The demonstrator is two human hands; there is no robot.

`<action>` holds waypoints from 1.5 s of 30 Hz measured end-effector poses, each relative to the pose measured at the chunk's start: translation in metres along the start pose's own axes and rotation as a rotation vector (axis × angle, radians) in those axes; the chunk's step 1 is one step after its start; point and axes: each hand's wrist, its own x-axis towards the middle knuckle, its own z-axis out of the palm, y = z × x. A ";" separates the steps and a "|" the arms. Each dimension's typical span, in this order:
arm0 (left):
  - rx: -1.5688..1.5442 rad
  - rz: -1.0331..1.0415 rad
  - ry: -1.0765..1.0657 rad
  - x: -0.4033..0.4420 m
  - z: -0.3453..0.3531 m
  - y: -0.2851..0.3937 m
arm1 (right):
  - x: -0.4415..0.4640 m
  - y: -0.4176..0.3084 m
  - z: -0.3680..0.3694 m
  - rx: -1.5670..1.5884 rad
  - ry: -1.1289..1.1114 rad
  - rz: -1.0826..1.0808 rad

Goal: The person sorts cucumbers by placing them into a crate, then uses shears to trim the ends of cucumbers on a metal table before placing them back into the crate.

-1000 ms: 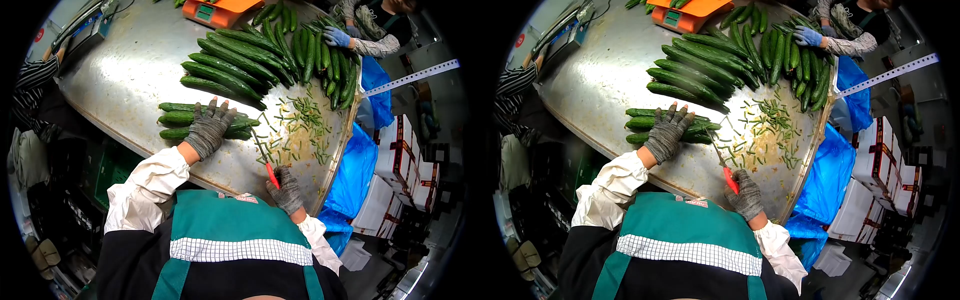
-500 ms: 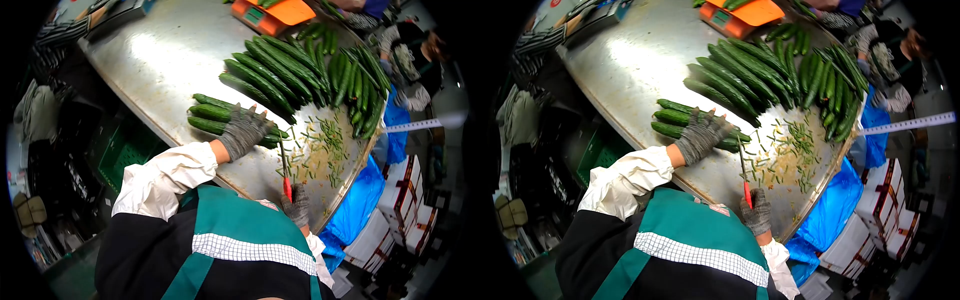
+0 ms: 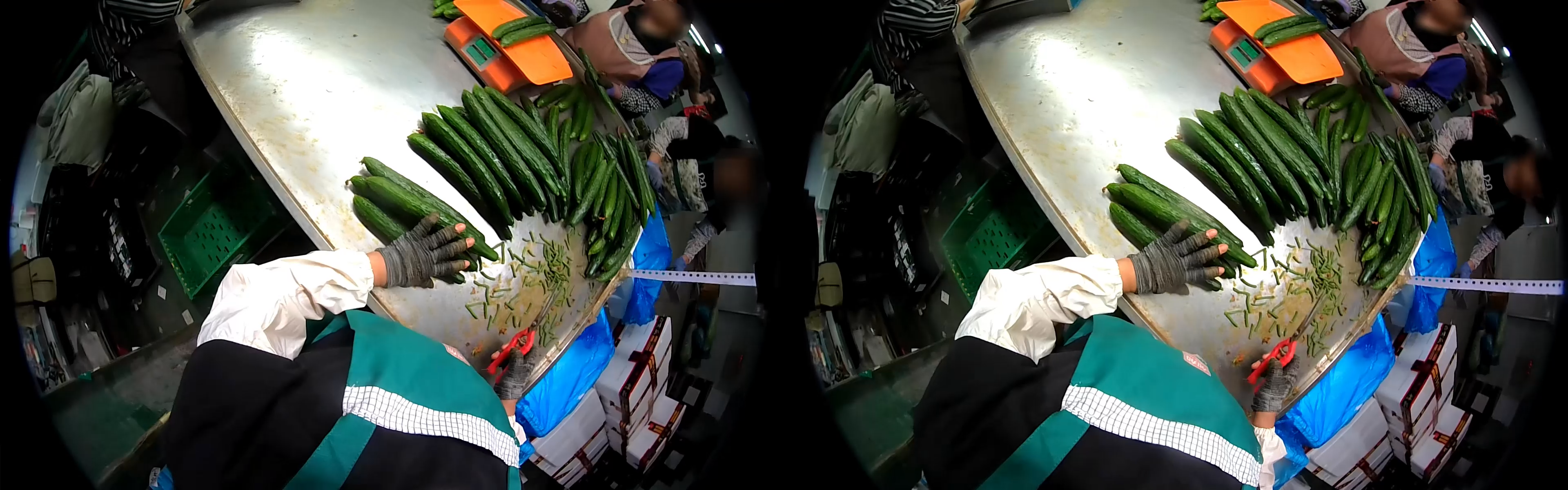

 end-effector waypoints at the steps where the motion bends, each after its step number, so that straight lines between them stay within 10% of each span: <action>1: -0.054 0.000 0.069 -0.003 -0.005 -0.001 | -0.001 0.003 -0.001 0.029 0.027 0.028; 3: -0.025 -0.047 0.352 -0.008 0.000 -0.009 | -0.002 0.009 -0.003 0.047 0.069 0.027; 6: 0.765 -0.733 -0.019 -0.041 0.038 -0.079 | -0.007 0.021 -0.017 0.060 0.138 0.120; 8: -0.448 -1.377 0.387 -0.040 -0.054 -0.101 | -0.009 0.019 -0.015 0.036 0.159 0.138; 12: -1.239 -1.271 -0.002 -0.073 -0.044 -0.161 | -0.004 0.022 -0.013 0.041 0.092 0.054; 24: -1.234 -1.141 -0.313 -0.067 -0.047 -0.181 | -0.006 0.017 -0.006 -0.047 0.049 0.021; 32: -0.818 -1.203 -0.244 -0.081 -0.063 -0.161 | -0.011 0.016 0.004 -0.017 0.119 0.081; 45: -1.043 -1.256 -0.233 -0.091 -0.051 -0.144 | -0.014 0.008 0.002 -0.098 0.050 0.046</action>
